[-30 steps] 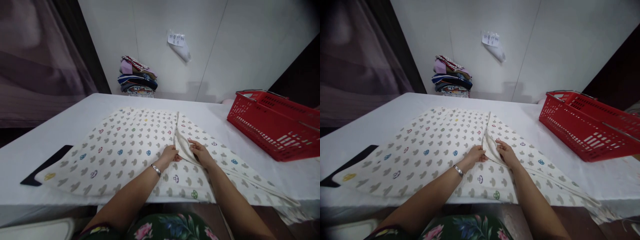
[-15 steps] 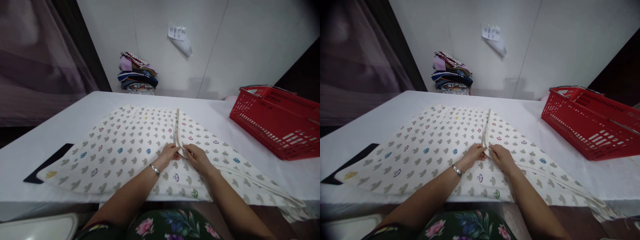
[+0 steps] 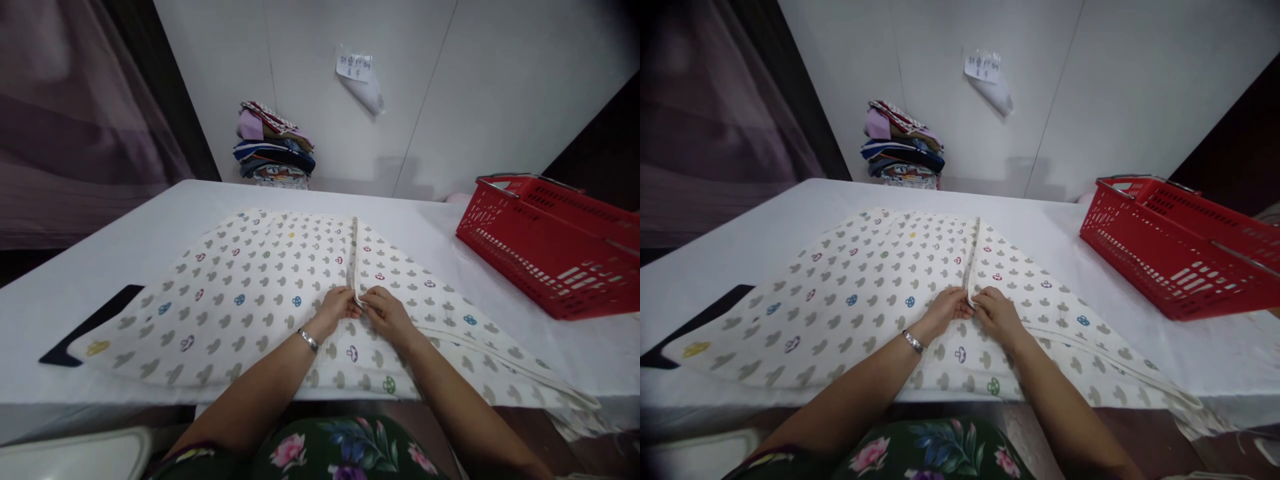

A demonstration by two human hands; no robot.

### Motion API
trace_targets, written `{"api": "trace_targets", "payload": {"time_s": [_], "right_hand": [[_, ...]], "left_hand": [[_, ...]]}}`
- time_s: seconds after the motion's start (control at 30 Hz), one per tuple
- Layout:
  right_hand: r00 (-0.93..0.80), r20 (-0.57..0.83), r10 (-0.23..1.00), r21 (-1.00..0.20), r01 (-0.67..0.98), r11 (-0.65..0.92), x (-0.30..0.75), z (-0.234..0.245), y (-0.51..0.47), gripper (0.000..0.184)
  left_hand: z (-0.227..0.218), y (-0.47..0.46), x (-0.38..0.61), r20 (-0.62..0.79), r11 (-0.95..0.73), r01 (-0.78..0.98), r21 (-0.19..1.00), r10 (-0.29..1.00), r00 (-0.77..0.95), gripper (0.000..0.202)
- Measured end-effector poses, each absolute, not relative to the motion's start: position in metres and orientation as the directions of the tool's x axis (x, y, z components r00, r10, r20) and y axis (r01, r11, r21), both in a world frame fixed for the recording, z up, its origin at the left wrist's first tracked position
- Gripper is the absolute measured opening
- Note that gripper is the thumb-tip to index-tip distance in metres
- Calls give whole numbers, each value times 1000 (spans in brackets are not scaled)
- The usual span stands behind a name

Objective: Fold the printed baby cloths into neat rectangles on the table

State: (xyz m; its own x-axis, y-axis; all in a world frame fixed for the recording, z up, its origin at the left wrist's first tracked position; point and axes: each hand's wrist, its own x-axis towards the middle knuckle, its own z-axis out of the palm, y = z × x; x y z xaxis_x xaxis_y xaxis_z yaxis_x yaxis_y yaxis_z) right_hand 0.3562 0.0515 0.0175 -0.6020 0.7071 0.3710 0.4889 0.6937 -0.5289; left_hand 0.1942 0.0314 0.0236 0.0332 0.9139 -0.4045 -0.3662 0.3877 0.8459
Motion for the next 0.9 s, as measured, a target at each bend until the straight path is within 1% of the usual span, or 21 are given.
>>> {"api": "trace_targets", "payload": {"time_s": [0.07, 0.13, 0.27, 0.37, 0.43, 0.57, 0.7, 0.8, 0.9], "right_hand": [[-626, 368, 687, -508, 484, 713, 356, 17, 52, 25], [-653, 354, 670, -482, 486, 729, 355, 18, 53, 26], [-698, 286, 657, -413, 529, 742, 355, 21, 51, 33], [-718, 253, 649, -323, 570, 756, 362, 20, 46, 42], [-700, 255, 667, -285, 605, 744, 372, 16, 41, 44], [-641, 301, 706, -251, 661, 707, 401, 6, 33, 37], [-603, 323, 729, -222, 701, 678, 423, 9, 25, 25], [-592, 336, 733, -225, 705, 672, 426, 15, 20, 23], [-607, 339, 719, -193, 703, 685, 415, 17, 18, 23]], "left_hand": [[23, 31, 194, -392, 376, -376, 847, 919, 35, 25], [22, 32, 195, -398, 376, -347, 859, 918, 8, 26], [20, 34, 198, -428, 393, -275, 878, 900, -82, 19], [20, 36, 199, -428, 391, -266, 881, 898, -98, 16], [20, 36, 199, -435, 400, -256, 880, 895, -99, 14], [19, 35, 198, -440, 410, -234, 882, 893, -96, 13], [18, 36, 197, -438, 411, -222, 884, 894, -91, 13], [19, 37, 197, -435, 409, -215, 887, 897, -85, 12], [24, 38, 200, -423, 402, -186, 896, 902, -90, 14]]}}
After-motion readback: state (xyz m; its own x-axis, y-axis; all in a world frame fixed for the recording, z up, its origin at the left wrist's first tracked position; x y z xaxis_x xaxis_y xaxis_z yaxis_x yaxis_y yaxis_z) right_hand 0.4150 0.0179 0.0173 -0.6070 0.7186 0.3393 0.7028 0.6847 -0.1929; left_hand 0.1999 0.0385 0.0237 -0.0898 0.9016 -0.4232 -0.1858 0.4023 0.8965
